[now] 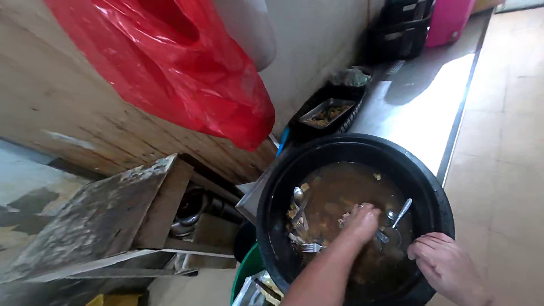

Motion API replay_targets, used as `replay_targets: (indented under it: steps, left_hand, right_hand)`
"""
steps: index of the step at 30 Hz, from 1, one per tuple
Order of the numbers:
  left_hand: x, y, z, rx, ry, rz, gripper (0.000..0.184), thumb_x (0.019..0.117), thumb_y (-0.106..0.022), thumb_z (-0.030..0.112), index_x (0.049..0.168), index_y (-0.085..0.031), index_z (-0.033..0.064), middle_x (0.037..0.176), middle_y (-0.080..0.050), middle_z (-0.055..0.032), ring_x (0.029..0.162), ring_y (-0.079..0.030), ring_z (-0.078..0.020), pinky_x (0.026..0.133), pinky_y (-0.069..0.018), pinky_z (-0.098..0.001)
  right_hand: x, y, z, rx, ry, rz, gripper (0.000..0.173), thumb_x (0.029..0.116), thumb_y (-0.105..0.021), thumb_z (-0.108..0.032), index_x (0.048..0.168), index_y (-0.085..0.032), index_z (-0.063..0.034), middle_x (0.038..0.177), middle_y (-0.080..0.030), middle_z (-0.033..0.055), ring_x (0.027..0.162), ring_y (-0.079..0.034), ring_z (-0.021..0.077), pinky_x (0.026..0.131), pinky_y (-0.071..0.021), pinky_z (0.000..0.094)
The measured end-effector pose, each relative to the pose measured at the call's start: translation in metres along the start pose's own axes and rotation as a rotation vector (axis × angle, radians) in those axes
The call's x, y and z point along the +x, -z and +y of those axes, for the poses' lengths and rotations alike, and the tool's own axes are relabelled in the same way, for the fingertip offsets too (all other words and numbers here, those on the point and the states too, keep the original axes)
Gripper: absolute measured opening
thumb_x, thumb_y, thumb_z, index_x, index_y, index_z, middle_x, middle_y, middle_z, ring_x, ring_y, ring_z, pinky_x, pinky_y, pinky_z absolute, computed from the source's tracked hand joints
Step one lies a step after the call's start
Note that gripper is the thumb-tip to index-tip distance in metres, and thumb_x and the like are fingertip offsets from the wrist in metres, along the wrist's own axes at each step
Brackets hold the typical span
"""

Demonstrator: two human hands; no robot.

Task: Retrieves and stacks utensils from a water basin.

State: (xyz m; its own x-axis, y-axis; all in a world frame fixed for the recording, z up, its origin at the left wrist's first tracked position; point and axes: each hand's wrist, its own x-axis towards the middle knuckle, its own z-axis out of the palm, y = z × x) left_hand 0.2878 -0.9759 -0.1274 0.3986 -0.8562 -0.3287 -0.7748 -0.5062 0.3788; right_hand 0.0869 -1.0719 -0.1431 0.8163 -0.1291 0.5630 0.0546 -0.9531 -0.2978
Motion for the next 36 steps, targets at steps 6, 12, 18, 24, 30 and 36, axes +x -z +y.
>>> replay_targets:
  steps: [6,12,18,24,30,36]
  left_hand:
    - [0.016,-0.016,-0.001,0.038,0.209,-0.273,0.075,0.1028,-0.046,0.061,0.165,-0.021,0.0288,0.172,-0.011,-0.0151,0.153,-0.009,-0.0536,0.108,-0.013,-0.0851]
    - [-0.001,0.048,-0.021,-0.124,0.091,-0.329,0.051,0.1059,-0.047,0.051,0.148,-0.056,0.0226,0.143,-0.061,-0.0107,0.136,-0.054,-0.0338,0.112,-0.0296,-0.0724]
    - [-0.003,0.054,-0.139,0.05,0.613,-0.021,0.071,0.1038,-0.048,0.054,0.156,-0.04,0.0073,0.163,-0.03,-0.0254,0.146,-0.034,-0.0509,0.11,-0.0254,-0.0787]
    - [-0.018,0.028,-0.149,0.013,0.376,-0.209,0.063,0.1072,-0.036,0.057,0.156,-0.044,0.0194,0.168,-0.024,-0.0158,0.154,-0.02,-0.0441,0.113,-0.0292,-0.0719]
    - [-0.019,0.079,-0.127,-0.201,-0.006,-0.434,0.044,0.1094,-0.047,0.039,0.138,-0.064,0.0098,0.14,-0.063,-0.0143,0.133,-0.057,-0.0282,0.116,-0.0387,-0.0511]
    - [0.072,0.115,-0.152,-0.077,0.561,0.178,0.046,0.1069,-0.048,0.041,0.131,-0.064,0.0052,0.129,-0.065,-0.0217,0.122,-0.062,-0.0396,0.099,-0.0495,-0.0633]
  right_hand:
    - [-0.001,0.003,-0.004,-0.017,-0.052,-0.04,0.041,0.1007,-0.035,-0.025,0.082,-0.07,-0.0154,0.078,-0.073,0.0044,0.083,-0.072,0.0217,0.09,-0.0542,0.0438]
    - [0.0,0.001,-0.008,-0.05,-0.084,-0.03,0.04,0.0985,-0.037,-0.023,0.079,-0.071,-0.0152,0.078,-0.073,0.0045,0.082,-0.073,0.0232,0.089,-0.0553,0.0456]
    - [0.001,0.002,-0.01,-0.026,-0.119,-0.051,0.044,0.102,-0.035,-0.028,0.081,-0.071,-0.0145,0.079,-0.074,0.0056,0.083,-0.073,0.024,0.09,-0.0547,0.0472]
    - [-0.002,0.002,-0.01,-0.025,-0.115,-0.062,0.042,0.1016,-0.036,-0.026,0.082,-0.071,-0.0149,0.079,-0.073,0.0052,0.082,-0.073,0.023,0.091,-0.0545,0.0466]
    - [-0.003,0.005,-0.008,-0.011,-0.099,-0.074,0.038,0.1003,-0.037,-0.024,0.083,-0.071,-0.0157,0.079,-0.074,0.0054,0.083,-0.073,0.0225,0.093,-0.0531,0.0439]
    - [-0.003,0.007,-0.012,-0.01,-0.125,-0.112,0.04,0.1042,-0.037,-0.027,0.085,-0.071,-0.0159,0.08,-0.074,0.0054,0.083,-0.073,0.0216,0.095,-0.0529,0.0442]
